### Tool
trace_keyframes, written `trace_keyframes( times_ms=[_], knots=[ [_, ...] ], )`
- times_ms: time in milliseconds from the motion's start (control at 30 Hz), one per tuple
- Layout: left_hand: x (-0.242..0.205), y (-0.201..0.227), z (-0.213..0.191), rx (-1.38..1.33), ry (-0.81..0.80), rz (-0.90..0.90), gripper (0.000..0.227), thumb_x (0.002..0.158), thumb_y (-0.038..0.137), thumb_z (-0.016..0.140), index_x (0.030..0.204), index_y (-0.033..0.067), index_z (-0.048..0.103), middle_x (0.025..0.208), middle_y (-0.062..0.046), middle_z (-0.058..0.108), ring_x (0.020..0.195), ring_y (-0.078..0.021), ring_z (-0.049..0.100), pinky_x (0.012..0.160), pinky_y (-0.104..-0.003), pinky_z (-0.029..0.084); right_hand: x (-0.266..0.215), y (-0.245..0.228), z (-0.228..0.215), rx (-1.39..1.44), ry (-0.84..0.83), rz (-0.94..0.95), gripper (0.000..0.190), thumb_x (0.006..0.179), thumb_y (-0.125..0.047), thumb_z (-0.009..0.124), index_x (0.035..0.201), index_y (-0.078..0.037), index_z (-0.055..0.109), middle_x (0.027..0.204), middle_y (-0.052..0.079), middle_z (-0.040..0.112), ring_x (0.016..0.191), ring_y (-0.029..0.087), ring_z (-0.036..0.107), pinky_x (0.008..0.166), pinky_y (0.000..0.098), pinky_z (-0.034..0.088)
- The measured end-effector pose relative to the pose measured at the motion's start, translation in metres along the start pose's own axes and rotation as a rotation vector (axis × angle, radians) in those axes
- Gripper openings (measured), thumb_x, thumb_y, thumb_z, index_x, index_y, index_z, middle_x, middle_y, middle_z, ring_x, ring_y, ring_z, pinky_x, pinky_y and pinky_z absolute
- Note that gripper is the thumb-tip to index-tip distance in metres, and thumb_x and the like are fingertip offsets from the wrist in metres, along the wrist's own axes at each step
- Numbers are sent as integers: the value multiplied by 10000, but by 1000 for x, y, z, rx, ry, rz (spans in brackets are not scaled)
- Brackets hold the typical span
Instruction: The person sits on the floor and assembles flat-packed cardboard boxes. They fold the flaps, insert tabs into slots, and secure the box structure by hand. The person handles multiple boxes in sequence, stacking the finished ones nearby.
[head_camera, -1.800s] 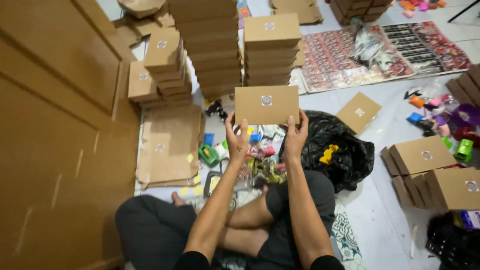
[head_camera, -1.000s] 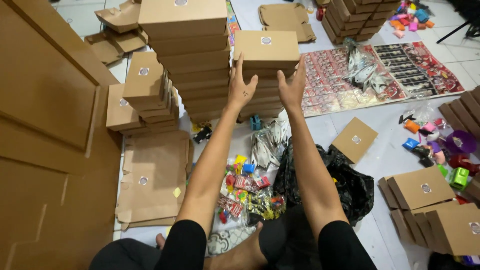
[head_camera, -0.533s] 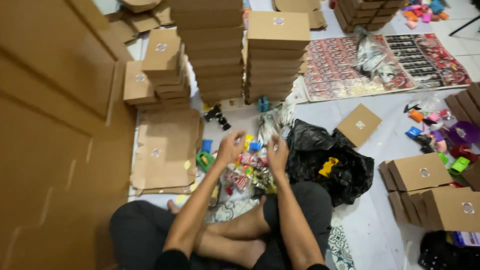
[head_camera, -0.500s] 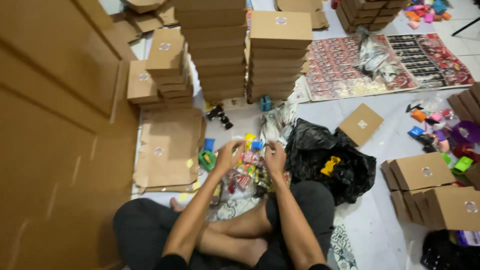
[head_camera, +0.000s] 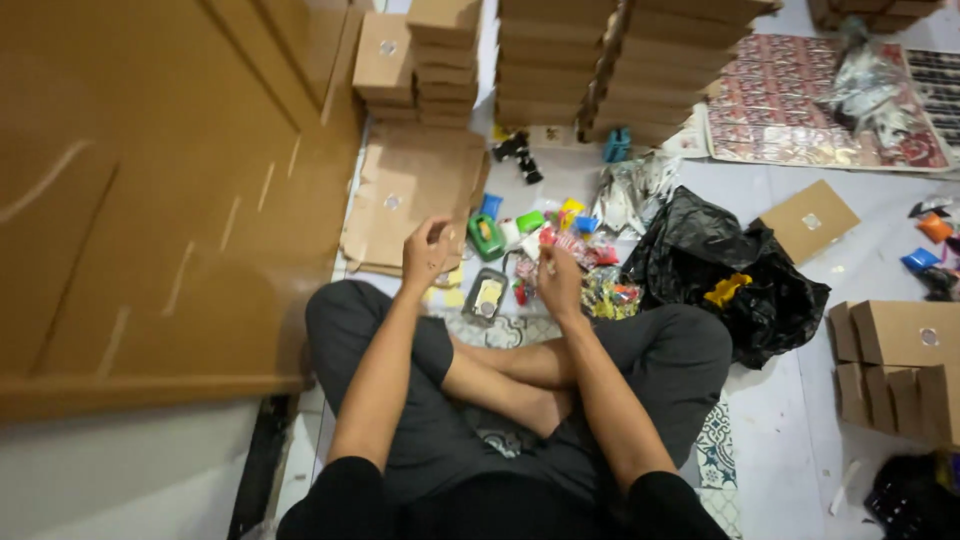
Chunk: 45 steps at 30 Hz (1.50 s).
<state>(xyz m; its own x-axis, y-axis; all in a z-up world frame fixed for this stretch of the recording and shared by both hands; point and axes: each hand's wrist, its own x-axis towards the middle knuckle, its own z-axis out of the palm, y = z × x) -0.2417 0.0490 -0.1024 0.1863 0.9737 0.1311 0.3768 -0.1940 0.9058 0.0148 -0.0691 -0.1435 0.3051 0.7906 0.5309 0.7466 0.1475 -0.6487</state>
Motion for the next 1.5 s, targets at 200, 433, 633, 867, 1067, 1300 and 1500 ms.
trace_keyframes(
  times_ms=[200,433,633,867,1067,1300,1500],
  knots=[
    [6,-46,23,418,2,33,129,927,209,638,1032,184,708,952,-61,692,960,-291,705,843,-441,590,11,-23,1,88,-53,39,216,895,16,685,1077,-90,733,900,122,719,840,301,717,694,353,585],
    [20,-39,40,610,-463,-233,565,890,136,667,1442,181,553,1636,-154,329,1408,-423,464,1093,-601,468,4,-20,-3,99,-75,184,158,919,-14,662,1050,-58,738,900,171,726,809,336,723,627,370,585],
    [28,-108,74,793,-380,-64,252,864,121,710,1115,127,703,1223,-160,614,1152,-410,634,900,-550,569,4,-17,3,127,-139,232,140,912,-51,693,1034,-82,754,887,149,733,787,315,729,626,340,579],
    [26,-111,72,728,-280,-45,186,909,194,679,1085,139,691,1067,-108,633,1022,-361,700,851,-510,583,5,-22,0,136,-165,269,133,930,-65,682,1042,-86,749,898,157,739,778,315,731,639,362,569],
    [25,-92,56,432,-124,-167,156,882,211,662,1013,178,741,983,-97,652,962,-368,713,839,-514,596,7,-25,-1,156,-170,280,121,934,-86,681,1032,-100,751,884,147,738,777,319,732,657,363,571],
    [16,-45,45,176,25,-90,107,837,209,696,931,184,741,911,-40,681,899,-280,740,810,-444,604,5,-24,-1,166,-187,271,119,939,-84,674,1025,-101,755,868,145,737,771,313,737,655,366,570],
    [-14,-16,43,-193,-567,-83,197,748,139,797,931,77,758,900,-168,753,908,-279,712,846,-415,580,0,-11,6,141,-204,266,121,929,-97,674,1012,-115,759,845,123,743,758,303,730,664,371,562]
  ],
)
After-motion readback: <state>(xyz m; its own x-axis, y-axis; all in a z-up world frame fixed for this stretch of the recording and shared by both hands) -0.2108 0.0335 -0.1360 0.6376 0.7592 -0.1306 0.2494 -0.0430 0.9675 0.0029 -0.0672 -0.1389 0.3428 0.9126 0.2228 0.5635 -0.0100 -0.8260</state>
